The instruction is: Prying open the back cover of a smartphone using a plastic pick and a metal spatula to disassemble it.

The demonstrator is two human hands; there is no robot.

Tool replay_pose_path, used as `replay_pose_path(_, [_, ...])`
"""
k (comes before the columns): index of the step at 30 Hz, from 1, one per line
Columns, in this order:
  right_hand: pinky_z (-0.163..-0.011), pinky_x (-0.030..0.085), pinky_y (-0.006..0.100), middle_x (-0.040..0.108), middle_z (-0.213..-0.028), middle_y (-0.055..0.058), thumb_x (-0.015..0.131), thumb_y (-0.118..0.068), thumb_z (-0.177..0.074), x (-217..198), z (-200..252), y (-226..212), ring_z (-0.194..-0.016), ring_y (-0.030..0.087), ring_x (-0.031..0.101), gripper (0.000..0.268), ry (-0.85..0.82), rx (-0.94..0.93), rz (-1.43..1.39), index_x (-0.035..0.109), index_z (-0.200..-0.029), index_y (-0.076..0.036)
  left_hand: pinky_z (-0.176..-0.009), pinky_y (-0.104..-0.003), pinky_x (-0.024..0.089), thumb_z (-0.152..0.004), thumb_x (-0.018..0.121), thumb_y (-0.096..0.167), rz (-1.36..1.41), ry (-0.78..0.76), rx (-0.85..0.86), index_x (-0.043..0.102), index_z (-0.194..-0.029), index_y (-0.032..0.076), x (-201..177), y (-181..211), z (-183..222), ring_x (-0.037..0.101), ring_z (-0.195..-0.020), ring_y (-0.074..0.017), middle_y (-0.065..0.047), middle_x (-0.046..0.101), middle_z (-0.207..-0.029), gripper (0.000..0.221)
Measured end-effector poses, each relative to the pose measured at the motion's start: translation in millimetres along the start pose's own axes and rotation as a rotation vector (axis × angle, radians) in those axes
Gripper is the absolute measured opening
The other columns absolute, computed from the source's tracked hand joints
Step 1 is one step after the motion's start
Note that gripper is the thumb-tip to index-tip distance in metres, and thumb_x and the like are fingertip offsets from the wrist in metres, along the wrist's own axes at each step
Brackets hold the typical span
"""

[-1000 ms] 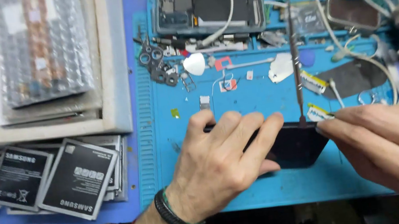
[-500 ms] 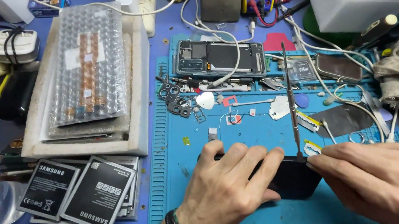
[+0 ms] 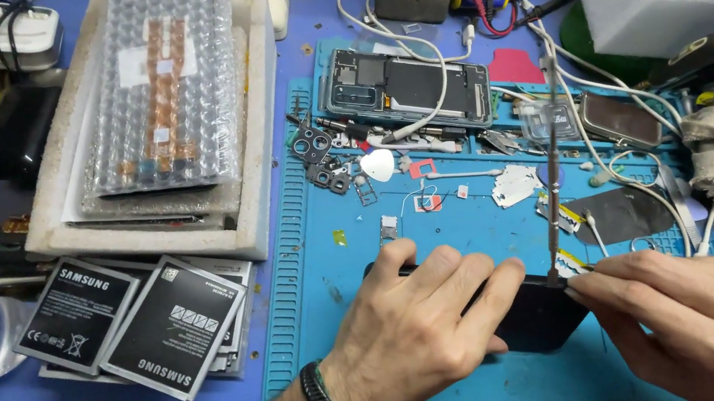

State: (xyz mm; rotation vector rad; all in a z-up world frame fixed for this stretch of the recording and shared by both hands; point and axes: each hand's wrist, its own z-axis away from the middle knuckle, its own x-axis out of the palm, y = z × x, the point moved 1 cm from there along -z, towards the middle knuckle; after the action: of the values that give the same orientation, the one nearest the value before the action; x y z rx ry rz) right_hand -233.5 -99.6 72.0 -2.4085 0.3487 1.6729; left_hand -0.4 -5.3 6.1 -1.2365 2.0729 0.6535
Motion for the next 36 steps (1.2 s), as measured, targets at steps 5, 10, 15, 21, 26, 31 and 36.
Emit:
replay_pose_path(5, [-0.054, 0.053, 0.029, 0.075, -0.089, 0.009, 0.068, -0.006, -0.094, 8, -3, -2, -0.066, 0.019, 0.07, 0.011, 0.077, -0.023, -0.046, 0.075, -0.103, -0.004, -0.086, -0.039, 0.039, -0.069, 0.104, 0.056, 0.019, 0.003, -0.004, 0.07, -0.125, 0.011, 0, 1, -1, 0.058, -0.088, -0.02, 0.002, 0.062, -0.099, 0.079])
replay_pose_path(10, [-0.06, 0.058, 0.031, 0.074, -0.103, -0.001, 0.058, -0.011, -0.1, -7, -8, 0, -0.08, 0.017, 0.075, 0.019, -0.092, -0.06, 0.097, 0.073, -0.112, -0.012, -0.087, -0.038, 0.039, -0.067, 0.104, 0.06, -0.002, -0.002, 0.008, 0.071, -0.126, 0.012, -1, 0, -1, 0.058, -0.088, -0.0187, 0.003, 0.063, -0.101, 0.083])
replay_pose_path(15, [-0.085, 0.063, 0.039, 0.073, -0.128, 0.002, 0.056, -0.015, -0.096, -11, 5, 13, -0.108, 0.022, 0.076, 0.035, -0.29, -0.124, 0.257, 0.07, -0.128, -0.016, -0.09, -0.038, 0.039, -0.071, 0.102, 0.06, -0.021, 0.004, 0.024, 0.071, -0.127, 0.014, 0, -1, 0, 0.059, -0.089, -0.0185, 0.003, 0.065, -0.105, 0.08])
replay_pose_path(21, [-0.05, 0.058, 0.039, 0.07, -0.105, -0.01, 0.05, -0.01, -0.101, -26, -12, -5, -0.086, 0.015, 0.076, 0.032, -0.412, 0.077, 0.112, 0.066, -0.125, -0.022, -0.089, -0.038, 0.039, -0.083, 0.102, 0.051, -0.001, -0.001, 0.031, 0.072, -0.13, 0.014, -1, -1, 4, 0.061, -0.091, -0.0172, 0.004, 0.067, -0.109, 0.067])
replay_pose_path(26, [-0.069, 0.057, 0.042, 0.075, -0.105, 0.013, 0.065, -0.008, -0.099, -23, -4, -5, -0.082, 0.03, 0.073, 0.022, -0.311, 0.114, -0.068, 0.069, -0.119, 0.0, -0.09, -0.036, 0.039, -0.103, 0.092, 0.052, -0.073, 0.017, 0.056, 0.076, -0.129, 0.017, 0, -2, 4, 0.059, -0.092, -0.0147, 0.005, 0.068, -0.11, 0.046])
replay_pose_path(31, [-0.075, 0.057, 0.045, 0.074, -0.105, 0.019, 0.066, -0.005, -0.101, -15, 4, -1, -0.087, 0.035, 0.072, 0.019, -0.285, 0.11, -0.089, 0.071, -0.117, 0.005, -0.089, -0.036, 0.037, -0.116, 0.063, 0.042, -0.068, 0.028, 0.046, 0.076, -0.128, 0.016, 1, -1, 2, 0.058, -0.091, -0.0147, 0.004, 0.067, -0.11, 0.032])
replay_pose_path(36, [-0.076, 0.058, 0.049, 0.071, -0.112, 0.02, 0.061, -0.014, -0.1, -14, 1, 1, -0.092, 0.038, 0.071, 0.034, -0.342, 0.064, -0.108, 0.066, -0.13, 0.002, -0.089, -0.037, 0.038, -0.113, 0.079, 0.035, -0.061, 0.009, 0.039, 0.076, -0.129, 0.015, 1, -1, 2, 0.058, -0.091, -0.0154, 0.004, 0.066, -0.109, 0.026])
